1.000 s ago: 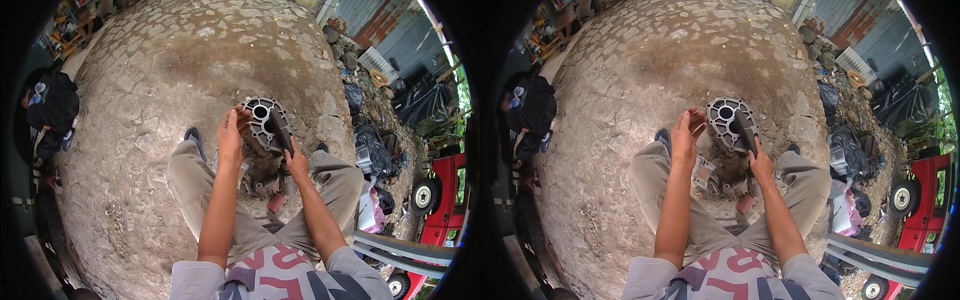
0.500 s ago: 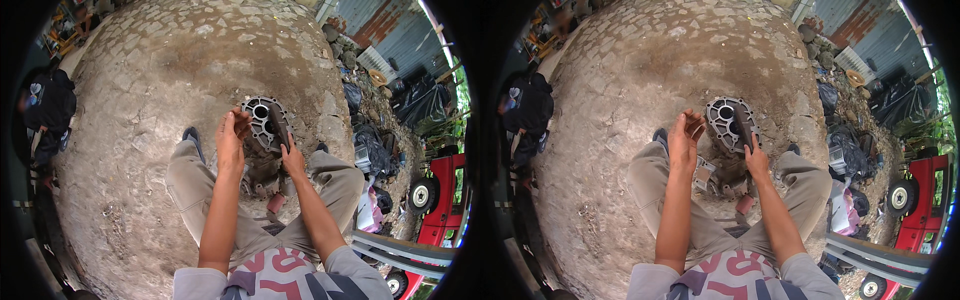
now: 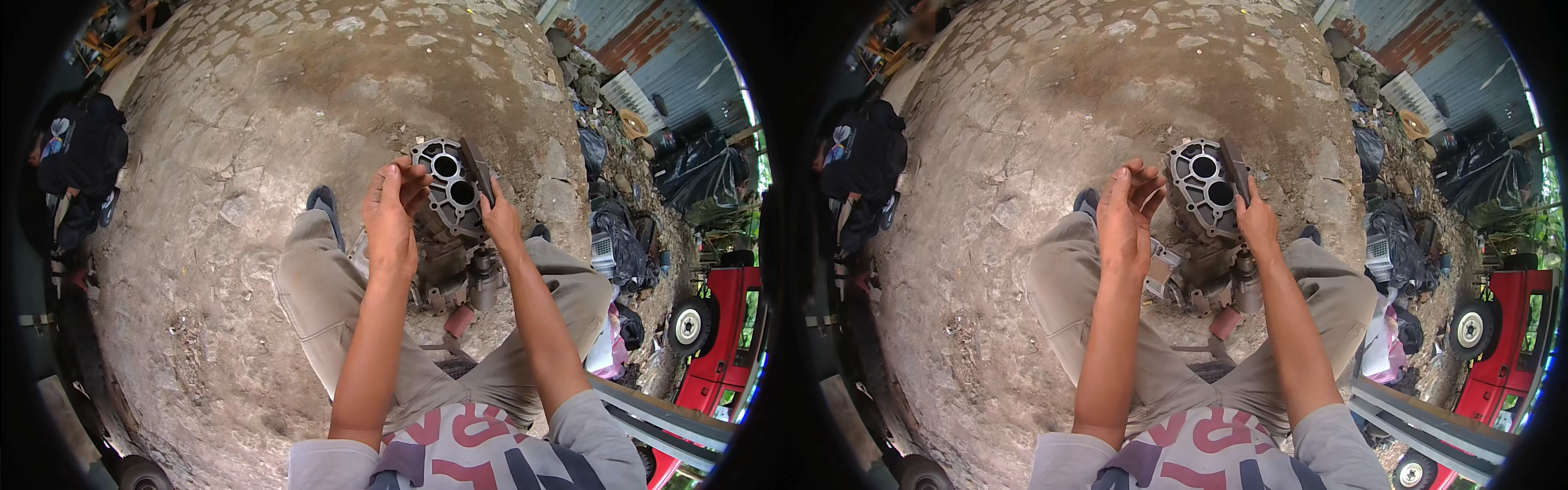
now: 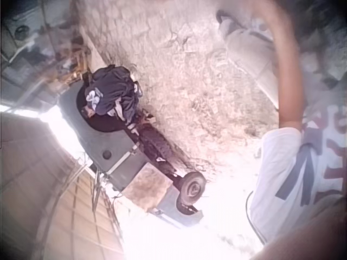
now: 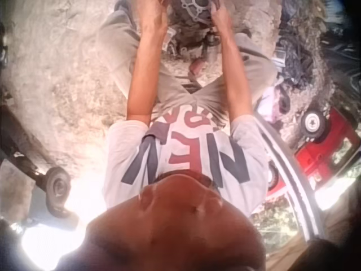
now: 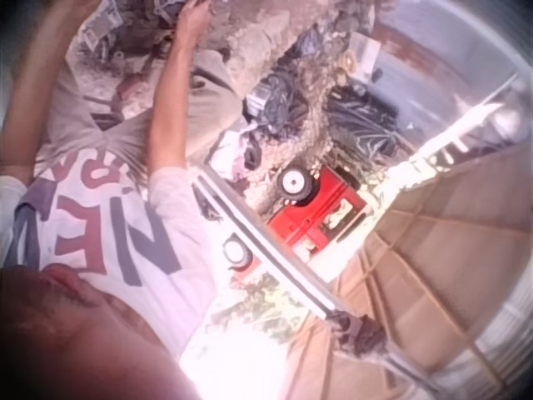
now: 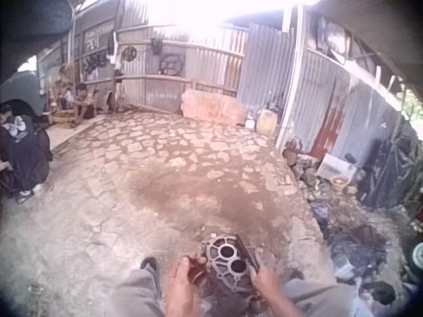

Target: The person scrapes the surface of a metal engine cylinder head using a flat metal tool. They repeatedly rub the tool along the edges and inner surfaces of the part while seated on the ground.

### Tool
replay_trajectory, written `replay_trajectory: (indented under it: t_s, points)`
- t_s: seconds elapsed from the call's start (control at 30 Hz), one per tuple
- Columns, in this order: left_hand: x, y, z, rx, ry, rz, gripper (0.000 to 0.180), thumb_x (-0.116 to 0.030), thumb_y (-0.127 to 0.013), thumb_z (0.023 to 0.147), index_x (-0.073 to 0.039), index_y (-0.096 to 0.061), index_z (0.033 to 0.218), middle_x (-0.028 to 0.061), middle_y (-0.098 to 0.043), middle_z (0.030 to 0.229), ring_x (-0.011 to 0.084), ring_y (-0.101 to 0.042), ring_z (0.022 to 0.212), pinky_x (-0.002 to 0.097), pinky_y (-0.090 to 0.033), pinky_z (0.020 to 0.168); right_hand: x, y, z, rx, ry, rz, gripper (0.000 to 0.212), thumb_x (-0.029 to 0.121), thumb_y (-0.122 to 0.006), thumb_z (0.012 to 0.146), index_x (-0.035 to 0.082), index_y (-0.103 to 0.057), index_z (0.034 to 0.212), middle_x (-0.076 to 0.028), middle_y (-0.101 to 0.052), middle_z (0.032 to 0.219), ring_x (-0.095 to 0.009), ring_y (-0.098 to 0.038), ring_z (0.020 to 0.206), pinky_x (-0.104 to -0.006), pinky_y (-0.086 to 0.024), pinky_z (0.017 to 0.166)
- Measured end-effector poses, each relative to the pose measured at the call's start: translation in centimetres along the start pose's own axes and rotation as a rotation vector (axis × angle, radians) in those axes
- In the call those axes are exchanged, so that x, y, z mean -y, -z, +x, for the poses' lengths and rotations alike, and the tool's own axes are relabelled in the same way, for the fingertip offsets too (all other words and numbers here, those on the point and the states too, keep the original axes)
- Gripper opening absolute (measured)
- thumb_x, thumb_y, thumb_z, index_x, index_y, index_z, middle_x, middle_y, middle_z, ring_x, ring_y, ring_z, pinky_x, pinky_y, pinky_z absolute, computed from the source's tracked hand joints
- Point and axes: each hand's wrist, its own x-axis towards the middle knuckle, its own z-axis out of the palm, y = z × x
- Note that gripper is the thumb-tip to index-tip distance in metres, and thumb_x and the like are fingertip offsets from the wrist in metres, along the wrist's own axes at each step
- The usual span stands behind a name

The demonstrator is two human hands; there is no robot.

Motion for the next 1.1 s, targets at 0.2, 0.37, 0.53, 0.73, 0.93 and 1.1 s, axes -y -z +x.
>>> replay_trajectory:
  t_s: [0.2, 0.37, 0.53, 0.73, 0.93, 1.1]
  points:
    - [-0.2, 0.3, 0.2, -0.024, 0.006, 0.026, 0.026, -0.027, -0.052, 0.105, -0.005, -0.061, 0.116, 0.0084, -0.068, 0.105, 0.0201, -0.066, 0.098, 0.0362, -0.052, 0.093, 1.4, 3.4, 1.8, 0.115, 0.160, -0.184, 0.057, 0.039, -0.056, 0.096, 0.020, -0.045, 0.149, -0.028, -0.071, 0.094, -0.048, -0.068, 0.089, -0.0570, -0.052, 0.079]
    - [-0.1, 0.2, 0.2, -0.036, 0.003, 0.025, 0.025, -0.026, -0.051, 0.105, -0.005, -0.060, 0.116, 0.0083, -0.069, 0.103, 0.0200, -0.066, 0.097, 0.0357, -0.052, 0.092, 2.7, 2.6, 3.4, 0.059, 0.156, -0.198, 0.055, 0.037, -0.056, 0.097, 0.017, -0.047, 0.147, -0.026, -0.070, 0.093, -0.045, -0.067, 0.087, -0.0552, -0.052, 0.076]
    - [-0.3, -0.1, -0.2, -0.031, 0.013, 0.040, 0.024, -0.024, -0.050, 0.106, -0.005, -0.061, 0.115, 0.0079, -0.068, 0.103, 0.0196, -0.067, 0.096, 0.0356, -0.052, 0.091, 0.5, -3.1, 5.1, 0.272, -0.618, 0.892, 0.045, 0.045, -0.053, 0.101, 0.019, -0.053, 0.139, -0.008, -0.058, 0.069, -0.021, -0.054, 0.051, -0.0387, -0.045, 0.046]
    - [-0.1, 0.0, -0.5, -0.008, 0.007, 0.057, 0.026, -0.027, -0.052, 0.105, -0.005, -0.061, 0.116, 0.0082, -0.068, 0.103, 0.0202, -0.066, 0.096, 0.0358, -0.051, 0.092, -2.0, -4.3, 6.5, -0.075, 0.020, 0.144, 0.055, 0.043, -0.055, 0.100, 0.022, -0.044, 0.149, -0.021, -0.070, 0.095, -0.037, -0.069, 0.071, -0.0494, -0.053, 0.064]
    - [0.0, -0.1, -0.6, 0.026, -0.010, 0.050, 0.027, -0.028, -0.054, 0.104, -0.005, -0.062, 0.116, 0.0074, -0.069, 0.104, 0.0198, -0.066, 0.098, 0.0362, -0.051, 0.093, 0.0, 8.1, -1.3, 0.270, 0.108, -0.264, 0.060, 0.041, -0.057, 0.096, 0.022, -0.042, 0.151, -0.028, -0.070, 0.096, -0.046, -0.068, 0.092, -0.0530, -0.052, 0.081]
    - [0.5, -0.3, -0.6, 0.028, -0.050, 0.190, 0.027, -0.027, -0.054, 0.104, -0.004, -0.063, 0.116, 0.0083, -0.069, 0.105, 0.0197, -0.066, 0.100, 0.0359, -0.051, 0.093, -2.3, 8.1, -2.5, 0.234, 0.070, -0.138, 0.060, 0.037, -0.058, 0.095, 0.021, -0.042, 0.151, -0.028, -0.070, 0.095, -0.045, -0.067, 0.094, -0.0539, -0.051, 0.083]
